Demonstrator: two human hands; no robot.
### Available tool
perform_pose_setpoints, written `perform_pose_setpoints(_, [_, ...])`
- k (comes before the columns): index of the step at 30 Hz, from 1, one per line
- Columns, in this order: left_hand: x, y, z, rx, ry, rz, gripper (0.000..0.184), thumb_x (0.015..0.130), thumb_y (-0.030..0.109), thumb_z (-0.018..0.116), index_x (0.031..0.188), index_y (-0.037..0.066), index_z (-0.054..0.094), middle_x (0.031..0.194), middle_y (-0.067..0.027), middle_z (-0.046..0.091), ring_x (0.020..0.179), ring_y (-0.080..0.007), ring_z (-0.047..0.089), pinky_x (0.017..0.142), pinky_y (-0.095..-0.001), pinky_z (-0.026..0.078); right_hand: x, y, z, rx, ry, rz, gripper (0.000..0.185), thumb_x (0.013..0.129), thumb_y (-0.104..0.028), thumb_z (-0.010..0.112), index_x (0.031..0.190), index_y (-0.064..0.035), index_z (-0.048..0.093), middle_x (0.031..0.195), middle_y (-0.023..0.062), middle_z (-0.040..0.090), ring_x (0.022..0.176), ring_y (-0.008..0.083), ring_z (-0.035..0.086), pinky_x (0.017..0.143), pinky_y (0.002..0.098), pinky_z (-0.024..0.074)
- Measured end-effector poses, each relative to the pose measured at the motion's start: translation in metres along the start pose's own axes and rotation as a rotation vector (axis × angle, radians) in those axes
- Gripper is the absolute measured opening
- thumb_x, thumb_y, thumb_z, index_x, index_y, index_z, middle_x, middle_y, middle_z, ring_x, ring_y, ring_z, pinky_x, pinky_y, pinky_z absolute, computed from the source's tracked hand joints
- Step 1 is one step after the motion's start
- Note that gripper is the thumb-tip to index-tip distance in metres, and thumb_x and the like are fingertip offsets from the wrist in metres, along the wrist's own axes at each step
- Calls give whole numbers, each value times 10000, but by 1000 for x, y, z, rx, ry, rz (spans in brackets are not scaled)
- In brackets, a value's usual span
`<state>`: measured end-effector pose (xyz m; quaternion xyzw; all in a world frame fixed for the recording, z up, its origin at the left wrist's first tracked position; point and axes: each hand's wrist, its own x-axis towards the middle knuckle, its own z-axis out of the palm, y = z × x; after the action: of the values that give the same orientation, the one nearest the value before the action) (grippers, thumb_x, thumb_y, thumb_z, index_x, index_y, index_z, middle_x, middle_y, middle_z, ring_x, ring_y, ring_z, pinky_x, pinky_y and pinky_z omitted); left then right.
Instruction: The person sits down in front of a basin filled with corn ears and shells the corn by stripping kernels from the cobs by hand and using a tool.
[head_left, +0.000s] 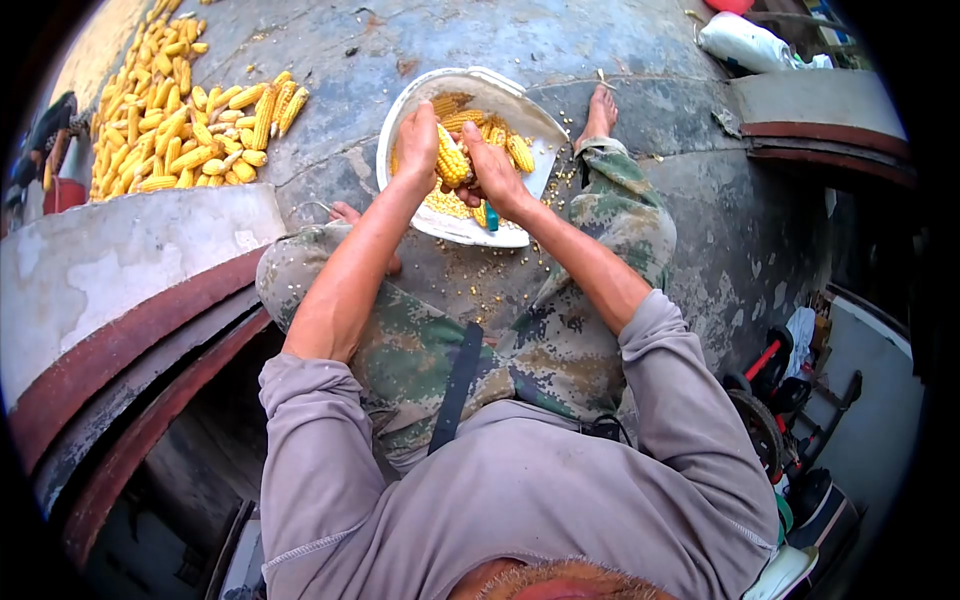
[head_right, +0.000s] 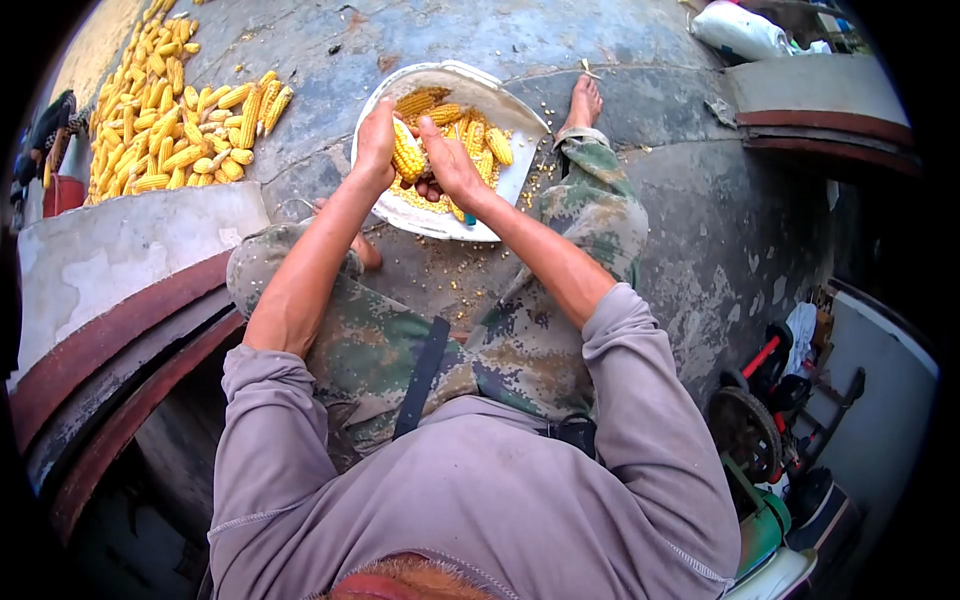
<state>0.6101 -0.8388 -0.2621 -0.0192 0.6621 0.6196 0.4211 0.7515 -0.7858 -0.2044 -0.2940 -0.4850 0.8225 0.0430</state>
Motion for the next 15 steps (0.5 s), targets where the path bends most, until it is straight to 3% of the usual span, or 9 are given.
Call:
perform_pose_setpoints(1, [1,2,-2,31,27,-6,524,988,422,483,1064,-75,630,953,-168,666,890,-252,630,823,-412,484,0,1,1,-2,-3,0,628,1033,-597,371,1015,-20,618,648,52,602,460,122,537,408,261,414])
perform_pose_setpoints(3, [-1,1,-2,133,61,65,534,982,417,479,1095,-84,625,999,-196,673,928,-285,640,849,-425,483,2,4,5,-337,76,-29,649,1029,-607,374,981,-6,614,640,62,602,479,130,550,422,270,419])
perform_pose_setpoints(5, [5,-10,-4,241,88,129,546,977,412,475,1126,-94,619,1045,-223,681,966,-318,651,876,-437,482,5,8,8,-390,127,-53,660,1032,-597,375,904,6,612,626,77,593,503,143,587,444,292,439])
perform_pose_setpoints(7, [10,-14,-3,222,160,191,362,1000,352,501,904,13,586,813,-77,587,767,-157,543,707,-346,463,4,7,5,-464,144,-128,667,1037,-581,375,828,11,600,616,94,587,521,156,619,452,313,444])
perform_pose_setpoints(12, [12,-24,-5,277,196,183,378,1006,359,497,911,5,590,819,-78,591,764,-153,545,708,-346,470,4,9,-1,-410,128,-53,626,1047,-548,383,860,-5,630,568,85,573,455,145,584,407,303,408])
perform_pose_setpoints(15, [9,-22,-5,254,166,157,387,1009,360,492,926,-5,588,818,-86,598,744,-155,562,682,-348,481,7,16,-10,-187,38,71,588,1049,-541,387,950,-25,651,559,71,581,402,111,516,369,271,367])
